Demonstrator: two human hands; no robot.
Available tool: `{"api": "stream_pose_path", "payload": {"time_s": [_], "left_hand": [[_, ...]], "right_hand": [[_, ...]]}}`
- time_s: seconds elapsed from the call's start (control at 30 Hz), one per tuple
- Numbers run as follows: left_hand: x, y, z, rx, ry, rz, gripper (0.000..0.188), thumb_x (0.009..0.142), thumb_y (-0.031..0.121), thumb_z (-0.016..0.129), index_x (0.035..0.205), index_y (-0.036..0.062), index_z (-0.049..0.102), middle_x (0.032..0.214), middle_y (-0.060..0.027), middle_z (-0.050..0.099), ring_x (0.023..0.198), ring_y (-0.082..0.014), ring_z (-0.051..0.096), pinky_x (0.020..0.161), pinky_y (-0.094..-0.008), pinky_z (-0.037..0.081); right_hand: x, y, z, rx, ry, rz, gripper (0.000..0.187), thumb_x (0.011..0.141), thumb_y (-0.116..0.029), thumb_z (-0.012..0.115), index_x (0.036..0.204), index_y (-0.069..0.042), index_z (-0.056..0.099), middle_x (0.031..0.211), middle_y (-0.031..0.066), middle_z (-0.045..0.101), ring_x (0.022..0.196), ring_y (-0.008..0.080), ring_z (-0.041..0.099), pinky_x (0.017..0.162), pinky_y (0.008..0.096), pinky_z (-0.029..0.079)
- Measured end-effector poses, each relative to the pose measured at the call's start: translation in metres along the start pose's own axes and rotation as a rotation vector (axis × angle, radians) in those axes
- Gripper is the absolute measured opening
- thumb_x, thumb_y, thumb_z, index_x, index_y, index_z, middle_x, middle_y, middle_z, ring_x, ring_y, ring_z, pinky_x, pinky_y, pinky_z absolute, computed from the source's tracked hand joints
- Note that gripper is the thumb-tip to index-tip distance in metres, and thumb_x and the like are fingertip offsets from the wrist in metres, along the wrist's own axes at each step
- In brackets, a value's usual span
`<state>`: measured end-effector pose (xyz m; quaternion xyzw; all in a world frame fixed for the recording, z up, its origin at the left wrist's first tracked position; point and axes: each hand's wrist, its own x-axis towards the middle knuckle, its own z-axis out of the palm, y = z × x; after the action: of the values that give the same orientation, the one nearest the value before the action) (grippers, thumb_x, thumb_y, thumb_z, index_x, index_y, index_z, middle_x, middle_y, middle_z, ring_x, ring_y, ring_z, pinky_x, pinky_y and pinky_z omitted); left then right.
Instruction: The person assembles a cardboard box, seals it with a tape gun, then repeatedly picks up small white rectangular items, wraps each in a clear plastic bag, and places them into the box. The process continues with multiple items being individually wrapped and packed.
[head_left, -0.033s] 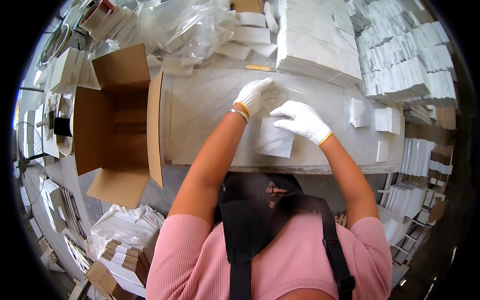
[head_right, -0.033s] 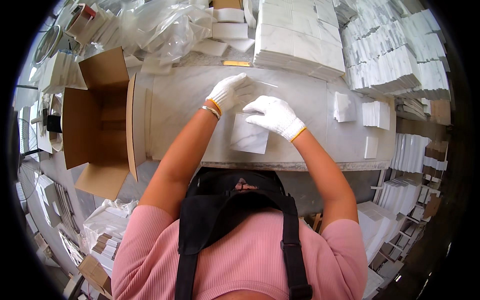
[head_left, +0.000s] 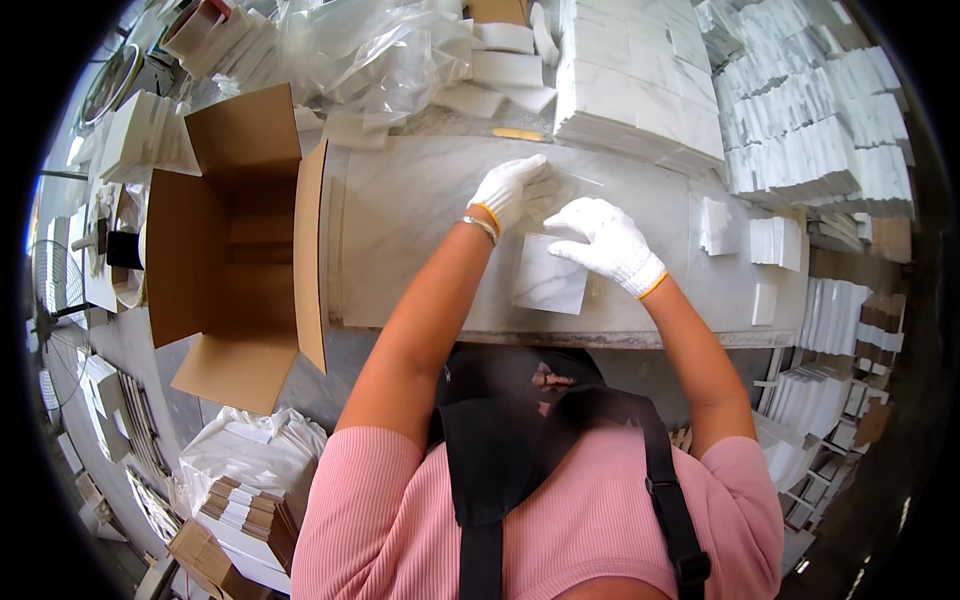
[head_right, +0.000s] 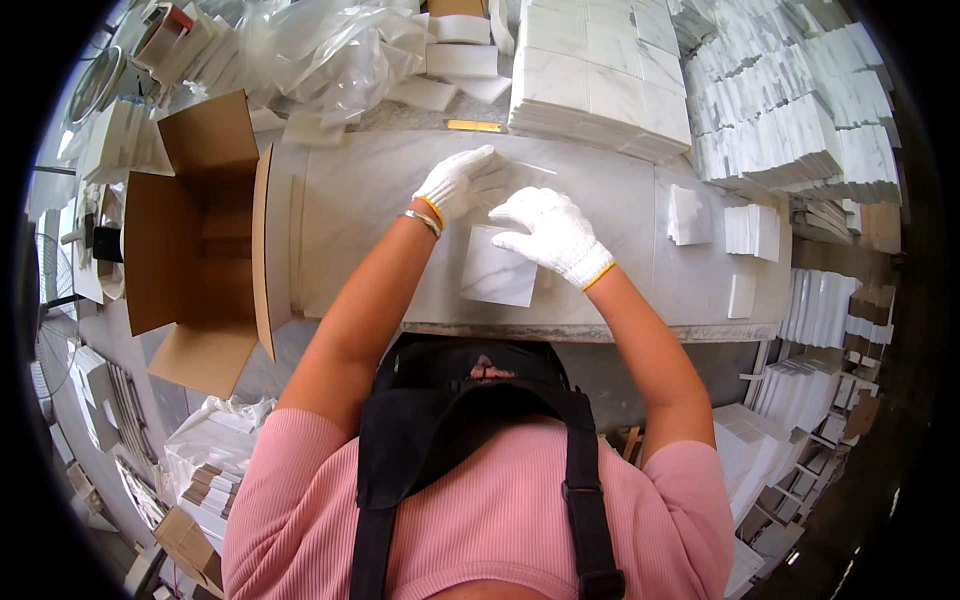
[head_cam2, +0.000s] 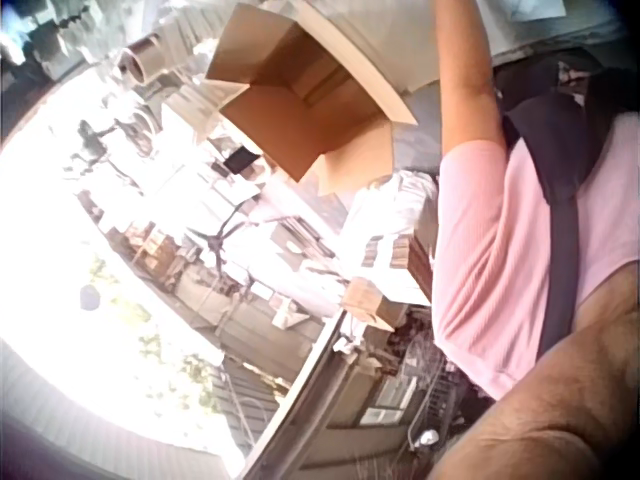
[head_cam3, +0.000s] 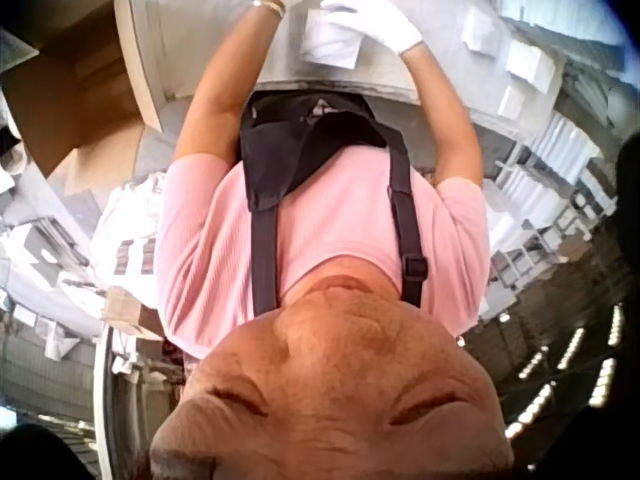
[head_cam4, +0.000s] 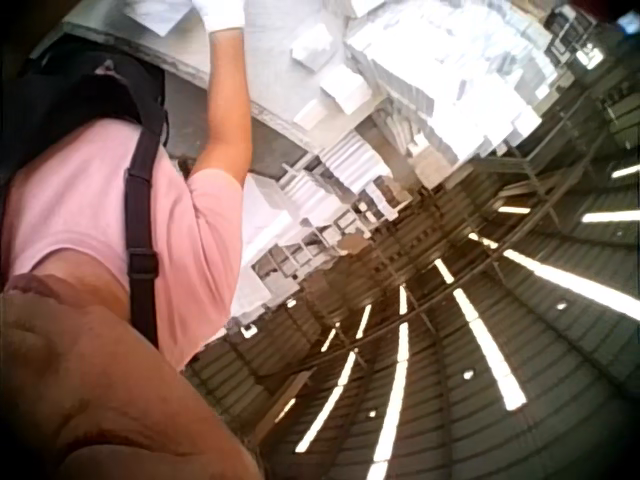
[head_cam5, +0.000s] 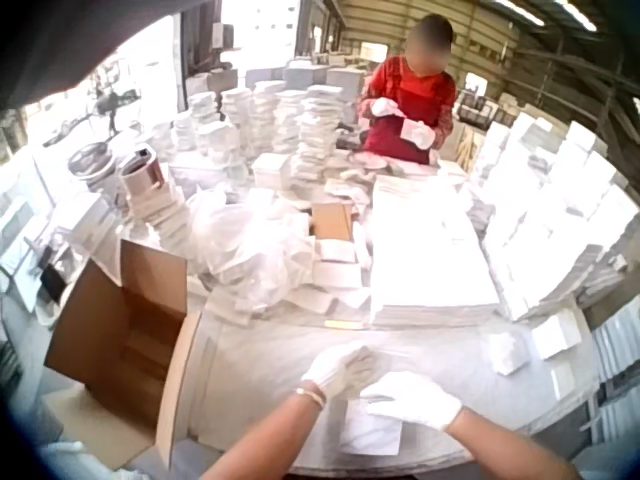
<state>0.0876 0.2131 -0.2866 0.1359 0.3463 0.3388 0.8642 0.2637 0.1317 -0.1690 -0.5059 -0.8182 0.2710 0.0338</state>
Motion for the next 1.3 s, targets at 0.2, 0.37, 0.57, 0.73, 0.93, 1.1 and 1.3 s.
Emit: {"api": "stream_pose_path", "payload": {"time_s": [0.2, 0.37, 0.57, 0.73, 0.93, 1.1, 1.3], "left_hand": [[0.001, -0.002, 0.0, 0.004, 0.029, 0.012, 0.04, 0.102, 0.027, 0.065, 0.131, 0.0001, 0.057, 0.135, -0.0157, 0.062, 0.125, -0.035, 0.061, 0.1, -0.0502, 0.054], [-0.007, 0.004, 0.007, 0.045, 0.042, -0.003, 0.042, 0.103, 0.028, 0.063, 0.131, -0.0021, 0.056, 0.135, -0.0174, 0.062, 0.125, -0.0356, 0.061, 0.1, -0.0502, 0.055], [0.001, 0.003, -0.006, -0.022, -0.013, -0.027, 0.038, 0.099, 0.028, 0.069, 0.123, 0.0, 0.062, 0.125, -0.0154, 0.066, 0.114, -0.0338, 0.066, 0.092, -0.0474, 0.056], [0.002, 0.0, 0.002, 0.03, 0.018, -0.021, 0.035, 0.101, 0.029, 0.067, 0.122, 0.0012, 0.063, 0.128, -0.015, 0.065, 0.119, -0.0348, 0.063, 0.094, -0.0486, 0.055], [-0.003, 0.006, -0.004, 0.073, 0.104, -0.068, 0.026, 0.103, 0.028, 0.063, 0.117, 0.0065, 0.065, 0.124, -0.0076, 0.066, 0.114, -0.0272, 0.064, 0.088, -0.0421, 0.055], [0.001, 0.004, -0.001, 0.099, 0.133, -0.109, 0.027, 0.103, 0.029, 0.062, 0.118, 0.0065, 0.065, 0.123, -0.007, 0.066, 0.116, -0.0271, 0.064, 0.09, -0.0434, 0.054], [-0.008, 0.009, 0.002, 0.102, 0.17, -0.108, 0.03, 0.104, 0.032, 0.062, 0.118, 0.0061, 0.065, 0.122, -0.0076, 0.066, 0.114, -0.0275, 0.063, 0.093, -0.043, 0.053]], "right_hand": [[-0.035, -0.037, 0.034, -0.348, -0.067, -0.012, 0.11, 0.069, -0.064, 0.081, 0.158, -0.015, 0.038, 0.158, 0.0198, 0.038, 0.147, 0.0395, 0.036, 0.119, 0.0545, 0.029], [-0.03, -0.029, 0.041, -0.292, -0.034, -0.053, 0.106, 0.065, -0.044, 0.085, 0.156, -0.014, 0.04, 0.15, 0.0172, 0.045, 0.141, 0.0362, 0.043, 0.116, 0.0522, 0.033], [-0.026, -0.028, 0.041, -0.226, 0.028, -0.096, 0.101, 0.062, -0.038, 0.084, 0.152, -0.013, 0.047, 0.144, 0.0158, 0.05, 0.134, 0.036, 0.048, 0.112, 0.0499, 0.038], [-0.041, -0.019, 0.033, -0.271, -0.015, -0.056, 0.105, 0.071, -0.057, 0.081, 0.158, -0.015, 0.039, 0.157, 0.0191, 0.041, 0.145, 0.0377, 0.038, 0.12, 0.055, 0.028], [-0.105, 0.089, -0.08, -0.092, 0.665, 0.366, 0.068, 0.083, -0.04, 0.082, 0.14, -0.008, 0.061, 0.138, 0.017, 0.063, 0.129, 0.0339, 0.058, 0.11, 0.0427, 0.046], [-0.229, 0.265, -0.12, -0.383, 0.773, 1.091, 0.093, 0.078, -0.055, 0.081, 0.154, -0.016, 0.044, 0.157, 0.0174, 0.045, 0.141, 0.0382, 0.045, 0.113, 0.0499, 0.042], [-0.269, 0.327, -0.129, -0.053, 0.585, 1.264, 0.119, 0.061, -0.051, 0.089, 0.161, -0.021, 0.033, 0.159, 0.0207, 0.041, 0.143, 0.0415, 0.044, 0.115, 0.048, 0.041]]}}
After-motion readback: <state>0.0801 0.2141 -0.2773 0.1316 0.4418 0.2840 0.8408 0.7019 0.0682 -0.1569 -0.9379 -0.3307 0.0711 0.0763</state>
